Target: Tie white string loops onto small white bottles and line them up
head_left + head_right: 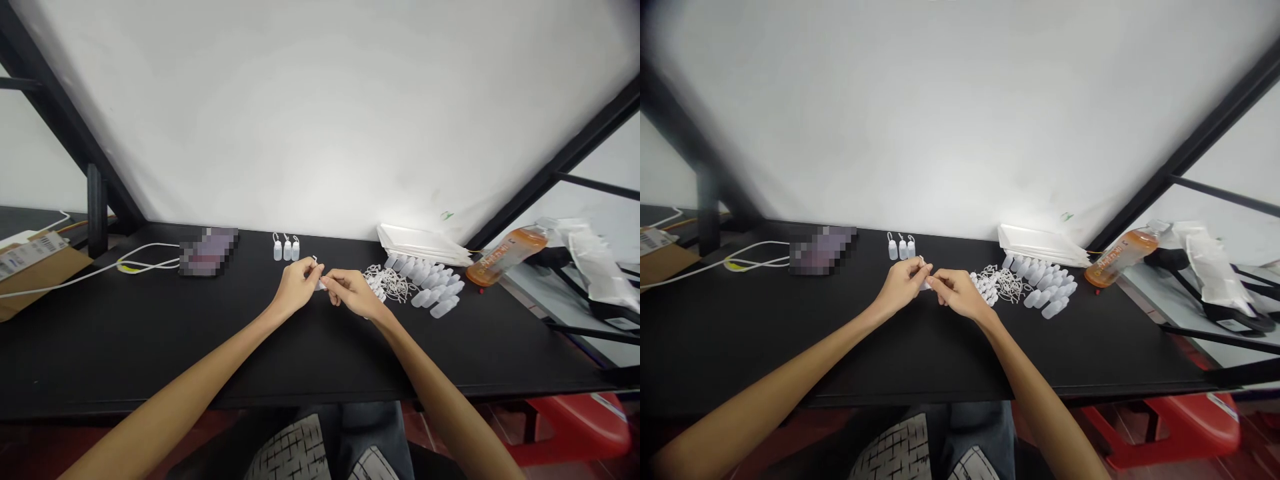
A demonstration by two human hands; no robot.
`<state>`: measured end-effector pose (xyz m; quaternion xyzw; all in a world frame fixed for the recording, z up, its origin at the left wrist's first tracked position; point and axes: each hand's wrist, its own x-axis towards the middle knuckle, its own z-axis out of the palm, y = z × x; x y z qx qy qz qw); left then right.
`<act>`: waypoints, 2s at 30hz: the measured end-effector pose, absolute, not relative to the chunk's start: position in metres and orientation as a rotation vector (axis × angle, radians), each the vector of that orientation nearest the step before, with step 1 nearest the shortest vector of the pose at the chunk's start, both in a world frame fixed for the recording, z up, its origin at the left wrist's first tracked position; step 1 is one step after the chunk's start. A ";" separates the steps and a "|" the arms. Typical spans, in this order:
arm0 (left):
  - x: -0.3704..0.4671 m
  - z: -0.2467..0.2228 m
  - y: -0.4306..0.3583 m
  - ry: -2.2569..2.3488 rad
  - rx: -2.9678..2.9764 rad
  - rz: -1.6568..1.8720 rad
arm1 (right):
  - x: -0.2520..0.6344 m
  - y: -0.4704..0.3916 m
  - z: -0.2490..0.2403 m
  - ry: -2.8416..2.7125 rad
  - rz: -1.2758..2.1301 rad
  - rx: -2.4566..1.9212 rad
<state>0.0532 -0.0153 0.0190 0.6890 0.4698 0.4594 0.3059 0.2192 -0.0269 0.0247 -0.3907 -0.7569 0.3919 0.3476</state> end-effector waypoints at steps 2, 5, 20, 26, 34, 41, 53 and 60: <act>0.052 0.020 -0.014 1.244 1.839 1.206 | 0.220 -0.027 0.026 -1.963 0.953 -1.029; 0.052 0.021 -0.015 1.235 1.919 1.165 | 0.222 -0.025 0.030 -1.880 0.808 -1.046; 0.054 0.017 -0.021 1.170 2.145 1.011 | 0.225 -0.024 0.036 -1.772 0.737 -1.043; 0.053 0.023 -0.020 1.016 1.853 0.957 | 0.231 -0.022 0.042 -1.573 0.898 -0.998; 0.052 0.035 -0.025 0.841 1.547 1.000 | 0.236 -0.020 0.044 -1.443 1.051 -0.929; 0.051 0.036 -0.025 0.787 1.417 1.039 | 0.232 -0.022 0.043 -1.430 1.148 -0.888; 0.050 0.039 -0.025 0.735 1.334 1.006 | 0.230 -0.023 0.044 -1.389 1.217 -0.838; 0.049 0.036 -0.024 0.722 1.294 1.008 | 0.227 -0.023 0.043 -1.371 1.204 -0.831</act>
